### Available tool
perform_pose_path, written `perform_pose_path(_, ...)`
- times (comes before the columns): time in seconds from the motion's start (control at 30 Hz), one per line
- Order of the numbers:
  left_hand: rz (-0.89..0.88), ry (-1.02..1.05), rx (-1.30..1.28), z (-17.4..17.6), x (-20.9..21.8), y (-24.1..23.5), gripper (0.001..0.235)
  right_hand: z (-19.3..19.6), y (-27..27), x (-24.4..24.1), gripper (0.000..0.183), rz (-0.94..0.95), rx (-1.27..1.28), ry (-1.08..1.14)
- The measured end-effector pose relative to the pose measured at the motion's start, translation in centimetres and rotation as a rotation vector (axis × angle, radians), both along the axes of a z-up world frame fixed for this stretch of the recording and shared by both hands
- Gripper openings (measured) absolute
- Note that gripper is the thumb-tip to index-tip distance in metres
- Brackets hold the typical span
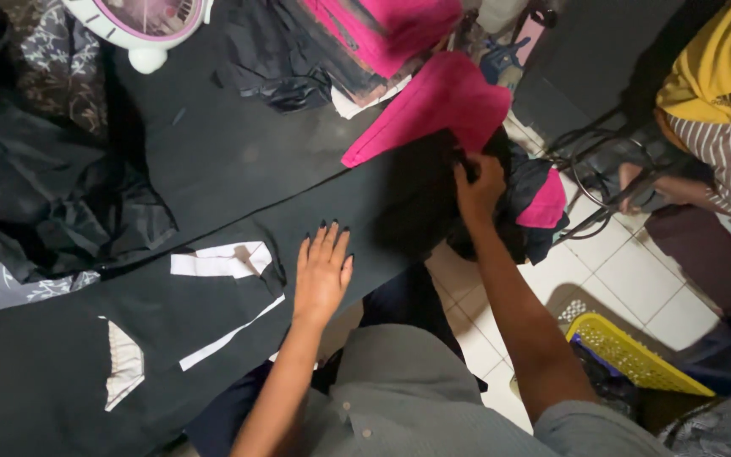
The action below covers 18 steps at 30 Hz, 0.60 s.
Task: The person folds a dark-colored garment with white stripes on a table, smoothing and aligning the fabric by hand. The person then picks up a pink folded cloth and places it on top of the dark garment.
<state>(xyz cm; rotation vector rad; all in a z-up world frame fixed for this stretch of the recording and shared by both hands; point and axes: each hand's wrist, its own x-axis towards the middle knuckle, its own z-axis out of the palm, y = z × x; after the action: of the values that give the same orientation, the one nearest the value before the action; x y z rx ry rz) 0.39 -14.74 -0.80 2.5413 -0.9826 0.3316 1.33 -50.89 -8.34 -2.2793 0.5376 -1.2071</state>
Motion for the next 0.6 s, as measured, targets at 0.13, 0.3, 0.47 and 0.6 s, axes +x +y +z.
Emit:
perform_pose_path(0.13, 0.019, -0.004, -0.069, 0.0, -1.6, 0.7, 0.039, -0.6, 1.3, -2.9, 0.029, 0.052, 0.462, 0.143)
perform_pose_path(0.3, 0.003, -0.06, -0.103, 0.2, -1.6, 0.7, 0.033, -1.3, 0.5, -3.8, 0.03, 0.052, 0.416, 0.149)
perform_pose_path(0.47, 0.026, -0.038, -0.128, -0.3, -1.6, 0.8, 0.033, -2.5, -0.4, -4.3, 0.025, 0.137, 0.486, 0.183)
perform_pose_path(0.6, 0.089, -0.061, -0.125, 0.0, -1.4, 0.8, 0.032, -2.9, -0.3, -4.7, 0.03, 0.11, 0.433, 0.115)
